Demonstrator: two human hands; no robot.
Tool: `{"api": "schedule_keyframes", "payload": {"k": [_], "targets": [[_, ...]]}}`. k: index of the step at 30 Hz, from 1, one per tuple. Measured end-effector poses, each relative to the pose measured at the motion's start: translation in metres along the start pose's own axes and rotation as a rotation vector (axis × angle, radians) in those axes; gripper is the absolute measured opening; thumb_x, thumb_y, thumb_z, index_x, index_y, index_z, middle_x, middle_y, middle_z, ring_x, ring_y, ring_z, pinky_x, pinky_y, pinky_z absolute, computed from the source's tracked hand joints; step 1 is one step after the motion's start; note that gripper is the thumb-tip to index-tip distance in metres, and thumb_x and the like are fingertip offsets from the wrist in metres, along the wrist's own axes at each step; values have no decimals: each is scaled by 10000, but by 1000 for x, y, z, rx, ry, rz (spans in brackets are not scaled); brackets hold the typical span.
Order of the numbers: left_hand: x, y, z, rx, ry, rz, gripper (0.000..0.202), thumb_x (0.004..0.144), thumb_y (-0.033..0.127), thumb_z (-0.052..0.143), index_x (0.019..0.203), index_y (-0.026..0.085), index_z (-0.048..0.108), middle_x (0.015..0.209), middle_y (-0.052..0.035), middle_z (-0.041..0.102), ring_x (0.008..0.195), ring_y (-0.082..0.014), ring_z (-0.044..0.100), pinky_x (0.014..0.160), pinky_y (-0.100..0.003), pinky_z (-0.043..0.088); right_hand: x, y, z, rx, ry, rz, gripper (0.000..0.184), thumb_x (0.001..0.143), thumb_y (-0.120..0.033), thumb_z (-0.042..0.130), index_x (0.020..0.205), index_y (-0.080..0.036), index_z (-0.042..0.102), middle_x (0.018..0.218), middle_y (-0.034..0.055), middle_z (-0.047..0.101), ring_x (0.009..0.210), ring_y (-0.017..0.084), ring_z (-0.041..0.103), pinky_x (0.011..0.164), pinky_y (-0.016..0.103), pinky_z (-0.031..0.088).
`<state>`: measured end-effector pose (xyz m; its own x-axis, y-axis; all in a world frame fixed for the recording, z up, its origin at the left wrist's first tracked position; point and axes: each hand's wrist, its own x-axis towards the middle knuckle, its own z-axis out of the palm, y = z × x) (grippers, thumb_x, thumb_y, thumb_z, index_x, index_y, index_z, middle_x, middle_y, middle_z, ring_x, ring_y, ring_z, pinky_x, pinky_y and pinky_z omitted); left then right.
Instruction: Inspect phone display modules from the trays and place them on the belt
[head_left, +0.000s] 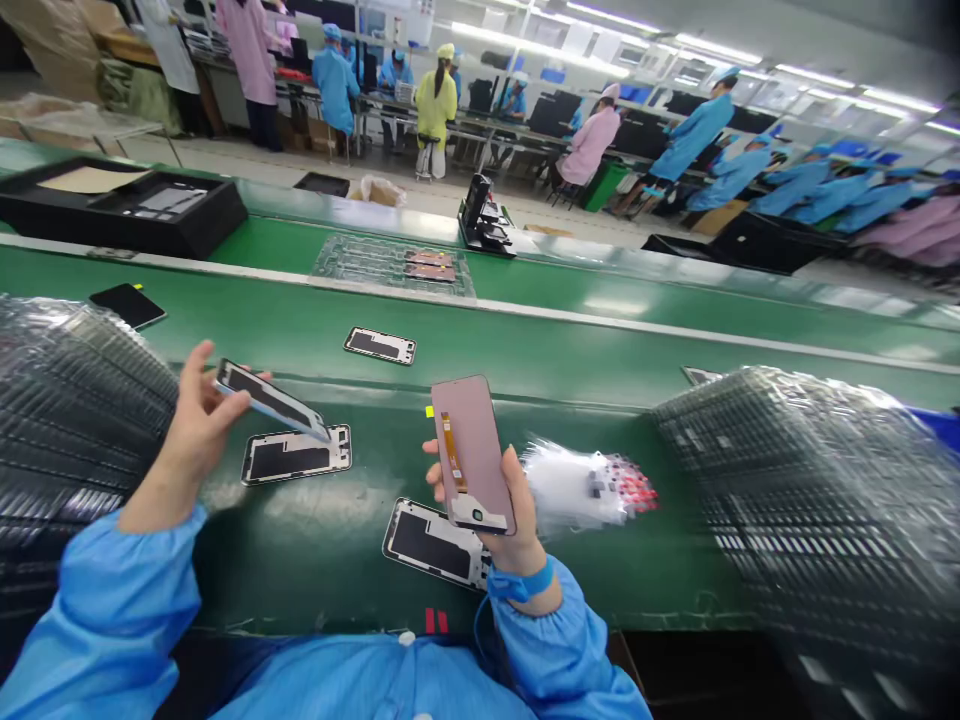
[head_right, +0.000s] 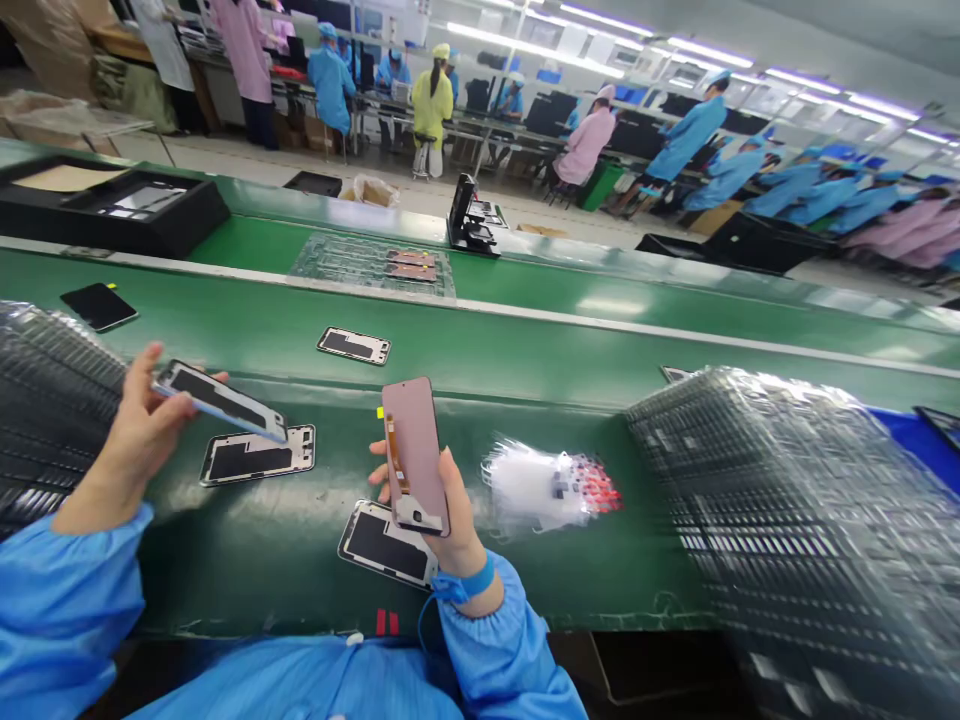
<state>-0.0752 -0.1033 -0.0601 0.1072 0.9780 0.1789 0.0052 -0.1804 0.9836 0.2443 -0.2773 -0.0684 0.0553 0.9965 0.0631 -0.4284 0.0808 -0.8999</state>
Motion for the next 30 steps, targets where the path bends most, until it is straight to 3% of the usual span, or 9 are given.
{"api": "schedule_keyframes", "payload": {"k": [3,5,10,16,24,30], "targets": [[-36,18,42,-315,-229,-246,941,640,434,906,1454,327,446,1317,-87,661,1282,-398,564,975,-456,529,-2,-2,6,-95,17,-140,566,939,-622,471,1314,-212,579,1354,164,628,1052,299,699,844,458,605],[-58,23,65,-435,-367,-301,858,635,375,912,1400,306,531,1402,-109,617,1363,-405,493,1024,-463,505,-5,-2,8,-152,-2,-205,576,900,-557,615,1380,-252,525,1428,142,578,1205,319,644,987,509,552],[-87,18,89,-558,-588,-357,817,692,455,861,1430,342,530,1472,-104,568,1334,-405,526,1034,-478,493,-15,-2,9,-396,-83,-263,677,894,-480,699,1480,-271,432,1512,145,494,1387,304,502,1136,515,431],[-88,19,87,-521,-588,-362,883,661,496,865,1455,334,514,1466,-104,572,1279,-401,572,1013,-445,507,-20,-10,7,-747,-206,-344,626,896,-464,687,1448,-233,502,1485,163,509,1389,316,485,1131,484,432],[-87,18,85,-430,-605,-249,868,693,468,852,1475,314,507,1448,-104,578,1336,-393,521,1066,-430,466,-22,-15,4,-817,-290,-324,613,922,-479,646,1454,-215,496,1473,175,510,1373,304,501,1114,464,448],[-93,19,96,-356,-603,-241,879,678,437,879,1466,308,511,1513,-109,522,1380,-394,478,1067,-398,465,-24,-2,10,-875,-247,-349,671,899,-486,687,1477,-228,464,1470,177,504,1374,308,501,1110,466,459]]}}
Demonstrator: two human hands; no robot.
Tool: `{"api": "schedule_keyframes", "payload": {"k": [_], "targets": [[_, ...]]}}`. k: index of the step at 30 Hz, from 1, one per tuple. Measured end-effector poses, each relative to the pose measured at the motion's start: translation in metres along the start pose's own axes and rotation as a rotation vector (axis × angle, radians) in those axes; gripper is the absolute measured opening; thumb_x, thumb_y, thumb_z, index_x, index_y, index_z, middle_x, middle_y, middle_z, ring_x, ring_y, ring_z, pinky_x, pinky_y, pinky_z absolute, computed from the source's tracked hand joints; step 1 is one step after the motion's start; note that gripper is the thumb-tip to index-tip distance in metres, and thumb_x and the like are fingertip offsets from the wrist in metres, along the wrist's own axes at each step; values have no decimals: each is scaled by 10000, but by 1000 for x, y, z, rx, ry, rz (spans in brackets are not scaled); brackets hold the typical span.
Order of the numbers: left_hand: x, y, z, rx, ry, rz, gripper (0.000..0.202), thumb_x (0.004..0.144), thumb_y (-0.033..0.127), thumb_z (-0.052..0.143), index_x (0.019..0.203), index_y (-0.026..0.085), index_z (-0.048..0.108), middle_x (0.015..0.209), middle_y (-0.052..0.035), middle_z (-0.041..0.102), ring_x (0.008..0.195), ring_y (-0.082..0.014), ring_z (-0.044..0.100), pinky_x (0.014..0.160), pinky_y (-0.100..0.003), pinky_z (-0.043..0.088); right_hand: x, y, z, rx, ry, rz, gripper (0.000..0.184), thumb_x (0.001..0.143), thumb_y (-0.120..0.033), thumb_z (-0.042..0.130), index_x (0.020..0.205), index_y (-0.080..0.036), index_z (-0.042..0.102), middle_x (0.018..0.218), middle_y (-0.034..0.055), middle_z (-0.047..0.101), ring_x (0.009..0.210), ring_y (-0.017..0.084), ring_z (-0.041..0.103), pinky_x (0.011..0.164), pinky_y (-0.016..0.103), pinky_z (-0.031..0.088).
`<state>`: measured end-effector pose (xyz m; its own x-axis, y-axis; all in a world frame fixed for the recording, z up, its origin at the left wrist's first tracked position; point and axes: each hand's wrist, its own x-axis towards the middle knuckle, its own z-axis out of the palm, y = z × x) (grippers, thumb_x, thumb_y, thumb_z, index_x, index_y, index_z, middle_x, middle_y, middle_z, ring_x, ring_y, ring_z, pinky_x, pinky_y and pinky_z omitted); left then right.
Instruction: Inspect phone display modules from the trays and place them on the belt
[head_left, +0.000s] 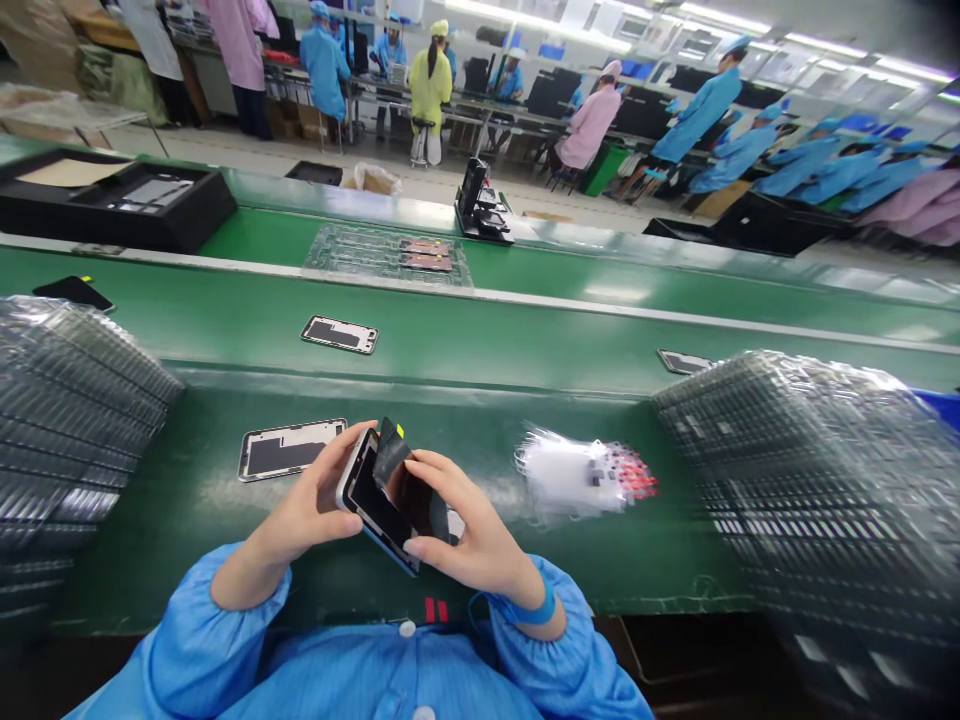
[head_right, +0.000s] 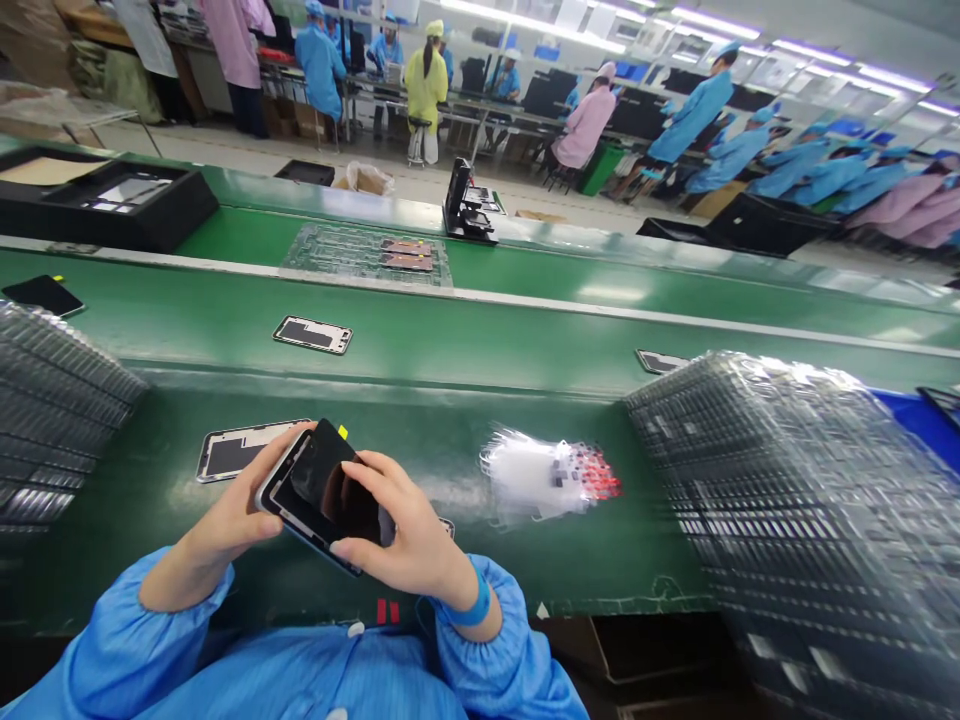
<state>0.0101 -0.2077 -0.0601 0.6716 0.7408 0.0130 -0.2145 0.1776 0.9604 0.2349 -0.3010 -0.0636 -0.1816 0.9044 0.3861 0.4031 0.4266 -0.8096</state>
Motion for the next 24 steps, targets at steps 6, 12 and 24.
{"api": "schedule_keyframes", "payload": {"k": [6,12,24], "targets": [[3,-7,8,-28,58,8,888,659,427,899,1450,308,514,1519,-111,518,1367,-373,501,1058,-382,479,-4,2,15,-55,24,-24,706,903,-515,683,1507,-246,434,1481,182,481,1372,303,505,1118,463,458],[3,-13,8,-71,57,38,875,664,408,898,1447,282,531,1538,-126,490,1390,-386,472,1064,-397,471,-4,3,15,-46,13,-14,714,908,-494,685,1526,-263,413,1496,164,479,1385,313,495,1124,462,458],[5,-13,11,-99,39,30,841,702,394,875,1453,270,517,1506,-132,530,1395,-368,470,1116,-424,422,-8,8,11,-19,73,24,720,915,-564,640,1531,-279,400,1516,148,477,1412,302,468,1144,464,439]]}}
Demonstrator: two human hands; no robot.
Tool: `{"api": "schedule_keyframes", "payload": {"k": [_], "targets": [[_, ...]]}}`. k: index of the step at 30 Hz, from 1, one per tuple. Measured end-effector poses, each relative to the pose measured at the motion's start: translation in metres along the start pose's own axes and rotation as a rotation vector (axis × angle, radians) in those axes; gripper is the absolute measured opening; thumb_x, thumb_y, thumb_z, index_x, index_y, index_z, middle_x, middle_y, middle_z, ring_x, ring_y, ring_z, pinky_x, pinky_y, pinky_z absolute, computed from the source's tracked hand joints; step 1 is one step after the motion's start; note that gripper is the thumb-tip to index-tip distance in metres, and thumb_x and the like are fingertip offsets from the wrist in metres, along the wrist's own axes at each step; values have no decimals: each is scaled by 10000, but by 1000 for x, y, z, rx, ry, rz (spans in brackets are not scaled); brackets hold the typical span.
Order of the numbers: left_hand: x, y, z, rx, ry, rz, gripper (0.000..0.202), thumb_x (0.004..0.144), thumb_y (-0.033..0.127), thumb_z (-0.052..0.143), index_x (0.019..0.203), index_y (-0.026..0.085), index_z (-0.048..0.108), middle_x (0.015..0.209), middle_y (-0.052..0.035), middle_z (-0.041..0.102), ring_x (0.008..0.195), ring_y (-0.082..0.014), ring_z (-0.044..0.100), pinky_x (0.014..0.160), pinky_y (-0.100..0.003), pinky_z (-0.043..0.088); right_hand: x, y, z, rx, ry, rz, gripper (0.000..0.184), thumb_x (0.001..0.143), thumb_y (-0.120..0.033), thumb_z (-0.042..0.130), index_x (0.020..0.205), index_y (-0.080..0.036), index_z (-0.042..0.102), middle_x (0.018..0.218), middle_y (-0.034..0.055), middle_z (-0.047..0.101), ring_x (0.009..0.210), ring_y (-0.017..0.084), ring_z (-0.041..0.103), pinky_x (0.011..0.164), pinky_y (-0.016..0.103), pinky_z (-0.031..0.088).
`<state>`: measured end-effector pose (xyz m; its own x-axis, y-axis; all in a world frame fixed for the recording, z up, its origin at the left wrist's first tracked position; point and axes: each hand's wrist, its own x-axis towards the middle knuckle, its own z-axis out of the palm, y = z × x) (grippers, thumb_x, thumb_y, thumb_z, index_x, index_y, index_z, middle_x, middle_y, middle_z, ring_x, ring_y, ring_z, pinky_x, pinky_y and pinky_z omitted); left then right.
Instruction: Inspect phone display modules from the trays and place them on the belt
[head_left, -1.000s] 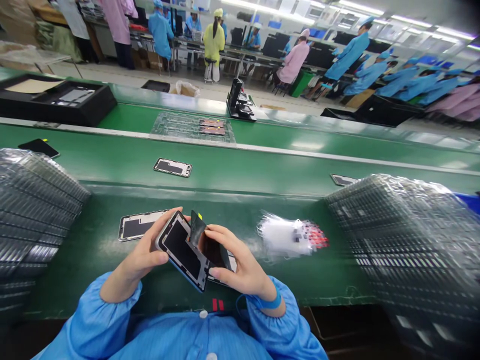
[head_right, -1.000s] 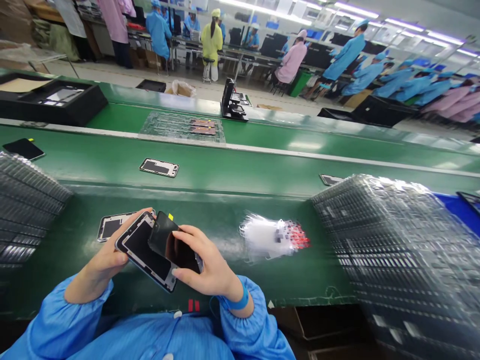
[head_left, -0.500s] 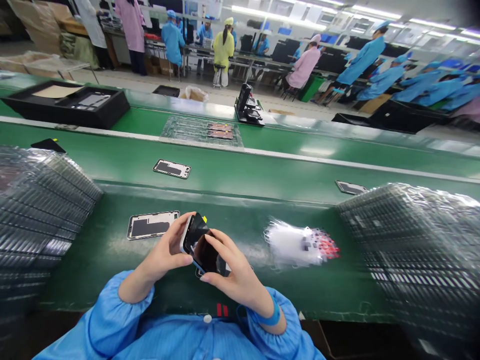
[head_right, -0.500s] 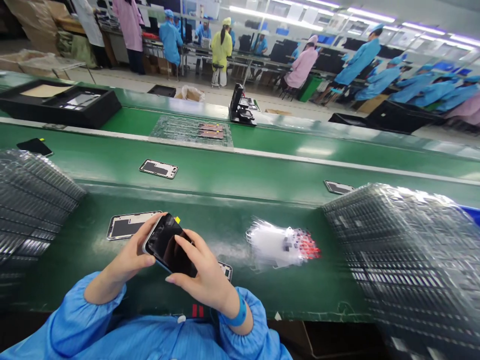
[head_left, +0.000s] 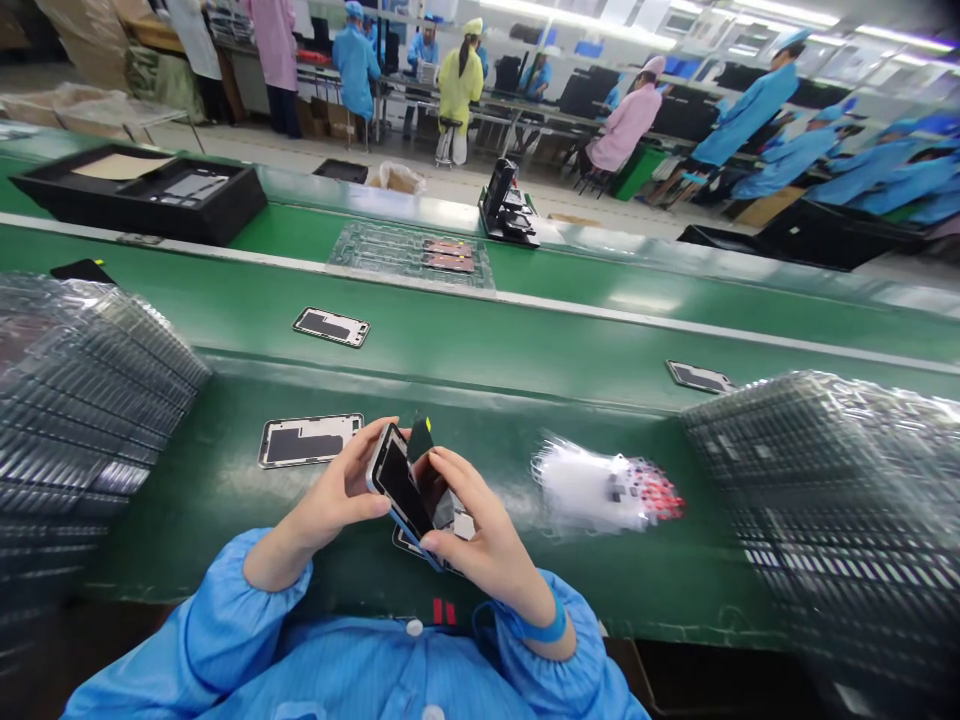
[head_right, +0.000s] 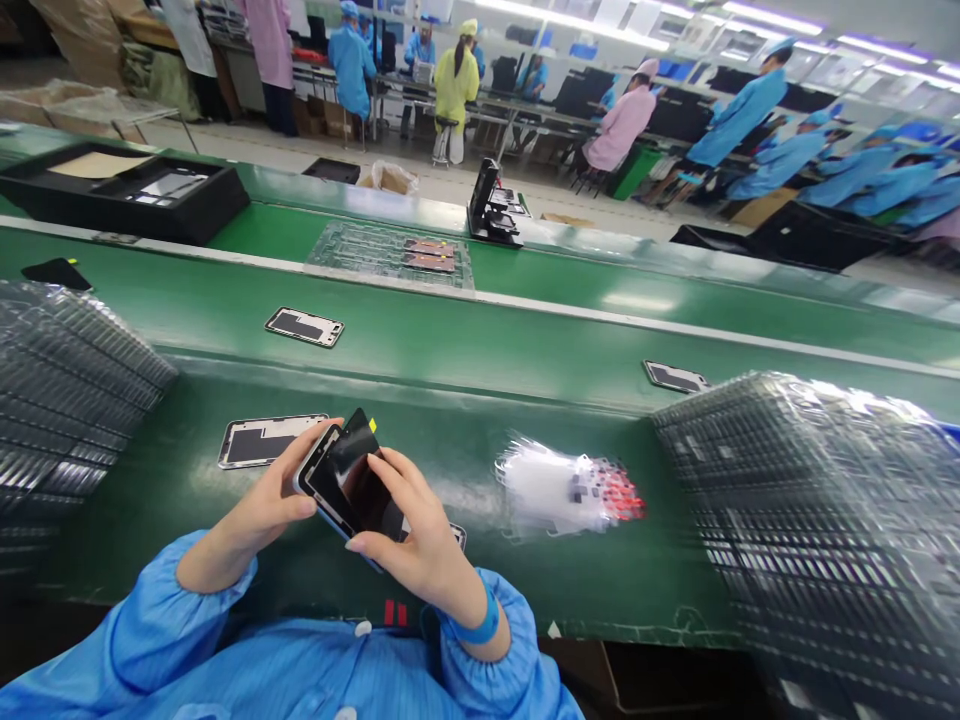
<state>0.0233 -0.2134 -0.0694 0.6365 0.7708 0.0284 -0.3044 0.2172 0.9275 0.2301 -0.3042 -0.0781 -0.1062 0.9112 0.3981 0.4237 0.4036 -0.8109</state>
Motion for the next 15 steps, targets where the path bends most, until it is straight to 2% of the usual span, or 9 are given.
{"api": "schedule_keyframes", "payload": {"k": [10,15], "targets": [[0,-1,1,-33,-17,23,749,708,344,881,1395,357,582,1434,-68,602,1348,-319,533,1072,-365,463,-2,-4,2,-47,-104,-7,715,918,-554,638,1528,-261,407,1512,168,456,1405,310,472,1134,466,447],[0,-1,2,-17,0,18,794,687,361,892,1412,321,570,1449,-102,589,1339,-343,538,1077,-395,462,-3,-2,3,-47,-106,-12,733,905,-523,673,1537,-291,385,1526,156,440,1417,300,457,1146,461,433]]}}
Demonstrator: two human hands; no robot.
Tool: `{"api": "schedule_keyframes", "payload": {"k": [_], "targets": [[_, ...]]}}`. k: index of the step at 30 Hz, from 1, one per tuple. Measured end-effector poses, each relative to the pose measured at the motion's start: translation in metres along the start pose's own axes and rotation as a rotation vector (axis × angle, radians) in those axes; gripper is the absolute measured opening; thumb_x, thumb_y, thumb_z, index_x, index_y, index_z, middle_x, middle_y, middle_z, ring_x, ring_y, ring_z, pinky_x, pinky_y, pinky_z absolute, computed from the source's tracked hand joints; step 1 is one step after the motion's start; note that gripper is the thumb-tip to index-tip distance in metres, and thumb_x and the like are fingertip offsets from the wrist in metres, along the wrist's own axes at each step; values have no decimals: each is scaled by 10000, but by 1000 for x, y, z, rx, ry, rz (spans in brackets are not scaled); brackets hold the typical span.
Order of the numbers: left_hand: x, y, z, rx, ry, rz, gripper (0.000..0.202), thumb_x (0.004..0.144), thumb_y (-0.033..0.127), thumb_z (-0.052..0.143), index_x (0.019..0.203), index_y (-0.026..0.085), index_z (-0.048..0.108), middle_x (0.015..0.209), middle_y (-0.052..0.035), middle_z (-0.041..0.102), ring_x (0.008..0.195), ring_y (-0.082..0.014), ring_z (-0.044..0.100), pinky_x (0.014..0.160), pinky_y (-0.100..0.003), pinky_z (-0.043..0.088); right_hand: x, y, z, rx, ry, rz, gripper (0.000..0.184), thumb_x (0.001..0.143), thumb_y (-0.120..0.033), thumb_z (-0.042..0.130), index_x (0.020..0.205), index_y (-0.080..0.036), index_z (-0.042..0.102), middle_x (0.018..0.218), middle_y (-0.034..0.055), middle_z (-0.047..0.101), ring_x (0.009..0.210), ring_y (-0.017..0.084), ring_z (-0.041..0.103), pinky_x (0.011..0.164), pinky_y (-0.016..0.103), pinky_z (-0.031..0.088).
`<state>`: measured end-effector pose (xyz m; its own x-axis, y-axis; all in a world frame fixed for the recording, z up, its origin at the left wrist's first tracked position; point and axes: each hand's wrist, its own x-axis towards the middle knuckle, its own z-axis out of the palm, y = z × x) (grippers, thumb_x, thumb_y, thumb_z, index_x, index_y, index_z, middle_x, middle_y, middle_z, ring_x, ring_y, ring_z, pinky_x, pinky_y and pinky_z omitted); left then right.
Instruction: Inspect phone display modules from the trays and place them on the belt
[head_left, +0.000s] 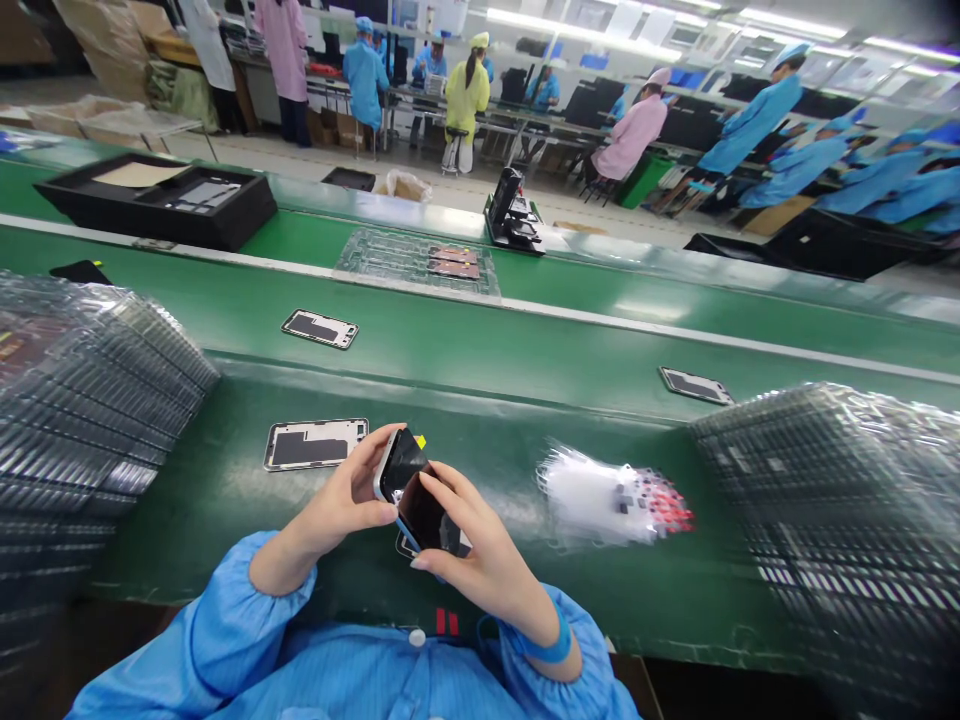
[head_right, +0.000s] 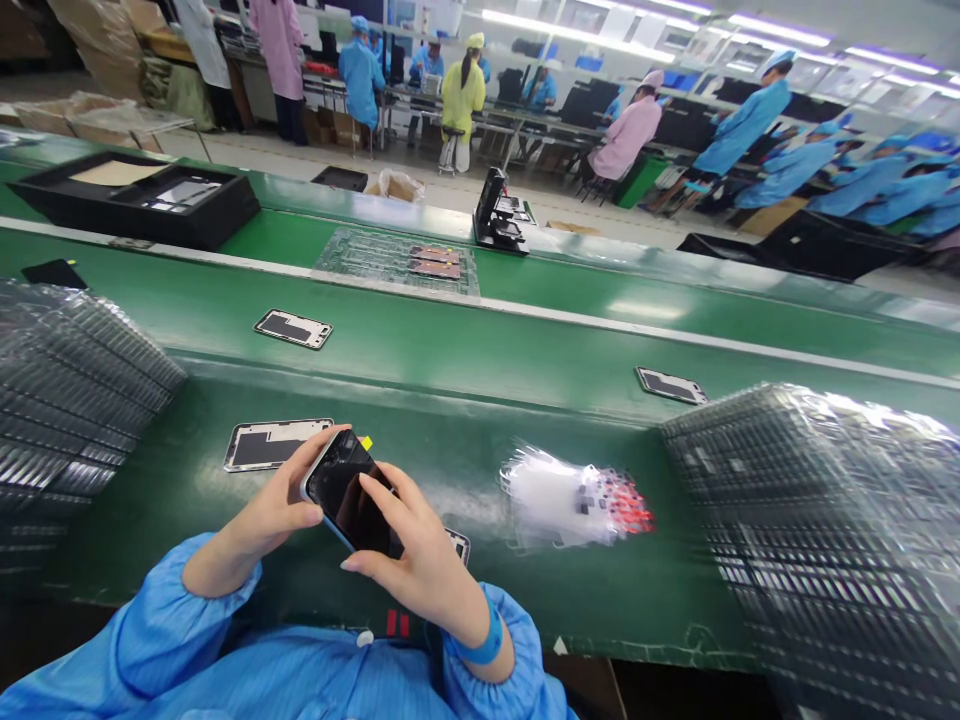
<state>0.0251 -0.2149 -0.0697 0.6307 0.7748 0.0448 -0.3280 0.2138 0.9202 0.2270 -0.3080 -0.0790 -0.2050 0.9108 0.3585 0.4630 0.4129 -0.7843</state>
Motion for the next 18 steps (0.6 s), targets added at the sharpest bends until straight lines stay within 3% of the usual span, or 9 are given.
{"api": "schedule_keyframes", "payload": {"k": [18], "targets": [[0,1,-1,3,-26,-10,817,696,365,888,1433,317,539,1441,-124,593,1322,-339,556,1063,-408,471,0,0,1,-33,-34,-1,755,906,-544,660,1552,-282,371,1538,170,423,1422,336,445,1137,504,432]]}}
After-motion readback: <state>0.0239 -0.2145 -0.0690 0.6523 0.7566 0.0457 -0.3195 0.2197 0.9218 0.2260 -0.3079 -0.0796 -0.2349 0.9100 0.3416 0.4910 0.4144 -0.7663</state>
